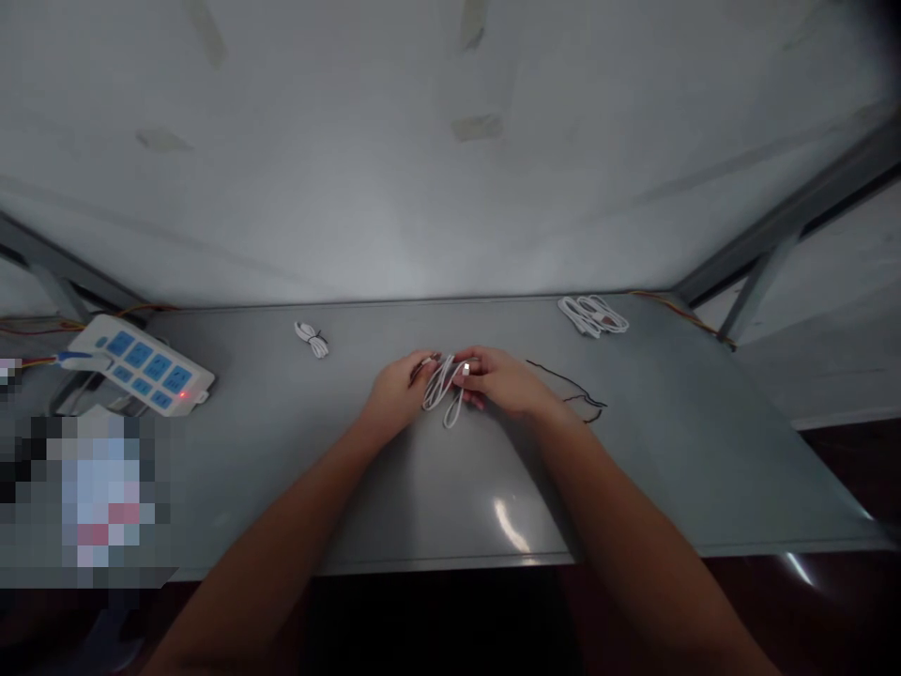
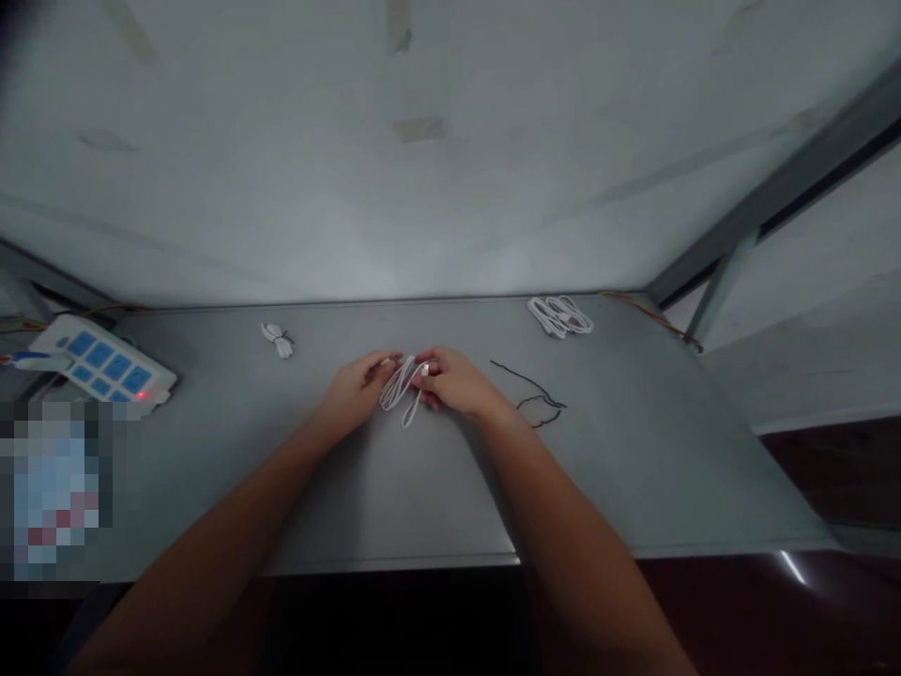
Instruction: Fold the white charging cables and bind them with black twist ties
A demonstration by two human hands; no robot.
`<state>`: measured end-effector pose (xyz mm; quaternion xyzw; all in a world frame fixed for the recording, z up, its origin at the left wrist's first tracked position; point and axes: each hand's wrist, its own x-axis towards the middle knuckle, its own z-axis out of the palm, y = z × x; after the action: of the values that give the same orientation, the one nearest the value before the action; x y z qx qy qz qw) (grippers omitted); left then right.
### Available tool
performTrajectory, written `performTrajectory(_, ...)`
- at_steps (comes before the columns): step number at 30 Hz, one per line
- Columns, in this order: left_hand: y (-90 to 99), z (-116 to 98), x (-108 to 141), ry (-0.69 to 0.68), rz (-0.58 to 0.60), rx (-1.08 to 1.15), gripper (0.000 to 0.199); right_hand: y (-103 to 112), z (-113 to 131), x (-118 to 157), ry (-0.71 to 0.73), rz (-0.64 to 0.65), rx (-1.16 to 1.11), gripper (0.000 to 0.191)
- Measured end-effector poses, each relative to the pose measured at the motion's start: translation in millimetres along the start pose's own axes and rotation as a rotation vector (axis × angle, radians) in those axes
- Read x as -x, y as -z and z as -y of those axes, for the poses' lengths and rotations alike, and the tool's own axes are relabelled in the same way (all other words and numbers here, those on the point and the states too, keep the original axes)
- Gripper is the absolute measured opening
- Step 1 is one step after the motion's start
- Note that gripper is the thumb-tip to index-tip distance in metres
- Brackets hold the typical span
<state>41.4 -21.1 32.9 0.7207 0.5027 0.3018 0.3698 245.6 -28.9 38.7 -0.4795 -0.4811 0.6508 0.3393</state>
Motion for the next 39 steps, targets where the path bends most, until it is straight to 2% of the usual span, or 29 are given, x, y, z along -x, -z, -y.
performTrajectory(6,-5.4,2,-3,0.055,-0.017,0.267,0.035,-11,4,3,0.006,0.025,-0.245,0.036)
performTrajectory(11,-4.0,-4,-1,0.01,-0.028,0.336,0.039,-19,11,3,0.06,0.044,-0.331,0.017)
performTrajectory(17,-1.5,-7,0,-0.045,-0.132,0.227,0.024,-23,9,0,0.106,-0.131,-0.314,0.02)
performTrajectory(20,-2.8,-4,-2,0.037,-0.141,0.283,0.031,-24,10,-1,0.115,-0.139,-0.315,0.021)
performTrajectory(24,-6.0,-1,-3,0.209,-0.057,0.558,0.048,-20,11,-3,0.147,-0.169,-0.313,0.02)
performTrajectory(27,-6.2,0,-3,0.206,-0.039,0.657,0.049,-15,9,-4,0.187,-0.173,-0.302,0.024)
performTrajectory(31,-2.6,-2,-2,0.17,-0.069,0.539,0.042,-14,4,-3,0.185,-0.13,-0.145,0.034)
performTrajectory(34,0.8,-3,-1,0.207,-0.08,0.47,0.039,-19,6,0,0.138,-0.102,0.024,0.04)
performTrajectory(36,2.3,-3,0,0.233,-0.048,0.493,0.04,-19,12,3,0.124,-0.083,0.136,0.042)
performTrajectory(39,3.4,-2,-2,0.26,-0.024,0.541,0.04,-2,25,12,0.175,-0.177,0.471,0.039)
